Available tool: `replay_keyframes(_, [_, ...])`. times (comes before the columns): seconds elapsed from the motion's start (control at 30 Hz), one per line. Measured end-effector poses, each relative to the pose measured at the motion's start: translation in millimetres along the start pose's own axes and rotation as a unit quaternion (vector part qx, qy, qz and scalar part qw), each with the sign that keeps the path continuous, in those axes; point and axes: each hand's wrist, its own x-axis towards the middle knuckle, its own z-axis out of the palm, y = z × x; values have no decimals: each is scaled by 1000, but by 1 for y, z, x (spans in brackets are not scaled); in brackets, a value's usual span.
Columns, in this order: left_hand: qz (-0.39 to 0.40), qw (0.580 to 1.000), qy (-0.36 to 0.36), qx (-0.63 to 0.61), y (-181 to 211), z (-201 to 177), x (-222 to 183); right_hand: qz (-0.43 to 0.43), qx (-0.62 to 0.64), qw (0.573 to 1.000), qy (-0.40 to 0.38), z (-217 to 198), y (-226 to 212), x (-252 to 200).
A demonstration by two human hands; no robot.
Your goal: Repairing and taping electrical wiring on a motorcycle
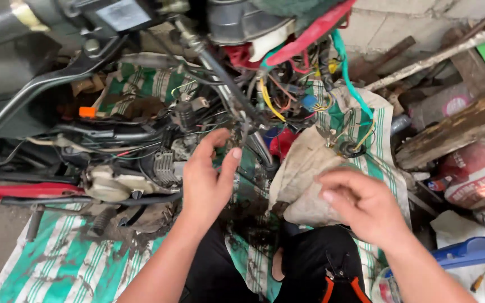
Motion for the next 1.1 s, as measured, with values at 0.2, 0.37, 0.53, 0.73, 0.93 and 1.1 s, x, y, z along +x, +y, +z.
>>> replay_keyframes(0.2, [53, 998, -14, -35, 1, 7, 12, -32, 37, 996, 77, -9, -9, 67])
replay_keyframes(0.37, [144, 987, 56, -31, -2, 12, 25, -118, -80, 982, 127, -11, -9, 122])
replay_keyframes(0.53, [152, 986, 55, 31, 14, 5, 24, -227, -237, 941, 76, -12, -24, 165])
replay_keyframes(0.73, [158, 985, 52, 54, 23, -1, 25, -207, -283, 936, 16, -3, 1, 214])
replay_keyframes(0.93, [192, 974, 76, 90, 29, -8, 28, -7, -269, 962, -49, -17, -30, 230])
replay_keyframes(1.1, [210, 964, 99, 132, 33, -17, 32, -20, -293, 955, -28, -14, -19, 230])
